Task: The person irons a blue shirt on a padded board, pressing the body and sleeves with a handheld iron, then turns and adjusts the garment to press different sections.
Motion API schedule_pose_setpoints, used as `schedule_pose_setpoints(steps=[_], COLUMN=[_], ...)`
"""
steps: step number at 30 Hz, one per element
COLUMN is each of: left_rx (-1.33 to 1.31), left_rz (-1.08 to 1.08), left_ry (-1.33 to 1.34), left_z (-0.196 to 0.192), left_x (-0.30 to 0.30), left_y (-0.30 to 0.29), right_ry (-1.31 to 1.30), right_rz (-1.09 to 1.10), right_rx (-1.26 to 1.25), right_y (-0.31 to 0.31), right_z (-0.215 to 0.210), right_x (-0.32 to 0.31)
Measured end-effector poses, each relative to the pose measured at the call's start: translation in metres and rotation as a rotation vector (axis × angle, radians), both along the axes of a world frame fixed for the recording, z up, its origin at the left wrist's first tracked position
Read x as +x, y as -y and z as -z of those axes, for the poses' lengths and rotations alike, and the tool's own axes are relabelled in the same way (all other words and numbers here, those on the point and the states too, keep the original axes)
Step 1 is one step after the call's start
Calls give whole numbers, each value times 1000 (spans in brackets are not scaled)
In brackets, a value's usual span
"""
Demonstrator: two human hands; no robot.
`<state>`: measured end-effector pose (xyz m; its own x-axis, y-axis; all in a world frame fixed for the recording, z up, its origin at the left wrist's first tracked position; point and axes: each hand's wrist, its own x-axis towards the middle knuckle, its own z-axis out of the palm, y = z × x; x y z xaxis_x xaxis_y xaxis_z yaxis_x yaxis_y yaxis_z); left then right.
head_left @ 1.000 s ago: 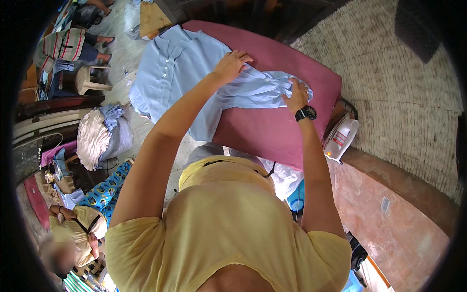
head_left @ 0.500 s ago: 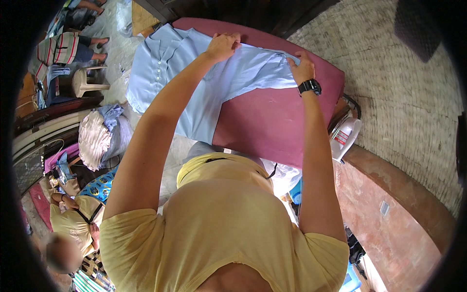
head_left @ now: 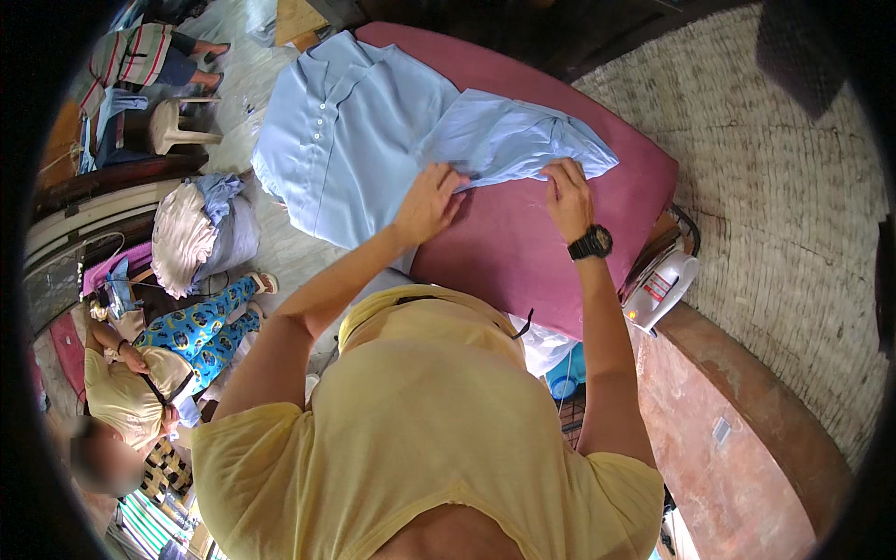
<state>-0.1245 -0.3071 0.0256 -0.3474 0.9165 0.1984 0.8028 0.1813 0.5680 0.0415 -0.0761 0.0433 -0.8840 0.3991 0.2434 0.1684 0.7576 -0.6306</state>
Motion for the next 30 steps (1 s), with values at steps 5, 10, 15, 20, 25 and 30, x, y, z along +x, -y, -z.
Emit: schedule_pose_setpoints(steps=[5,10,15,20,25,30], left_rx=[-190,-192,-165,-159,-115,-85], left_rz=[-117,-118,-113,-86,-47,-10], left_ry=[-88,-103,-45,-31,-3,-1], left_z=[1,11,20,12,0,-12], left_x=[32,31,23,22,23,30], left_y=[16,19,26,29,34,47], right_ry=[31,115,159,109,117,225], right_rz=[69,-45,-101,-157,-141,-62], right_rx=[214,322,509,597,624,651], right_y=[-21,-49,-62,-83,-82,-43], right_z=[20,29,24,17,-24,-32], right_x=[-20,-17,-21,-20,0,60])
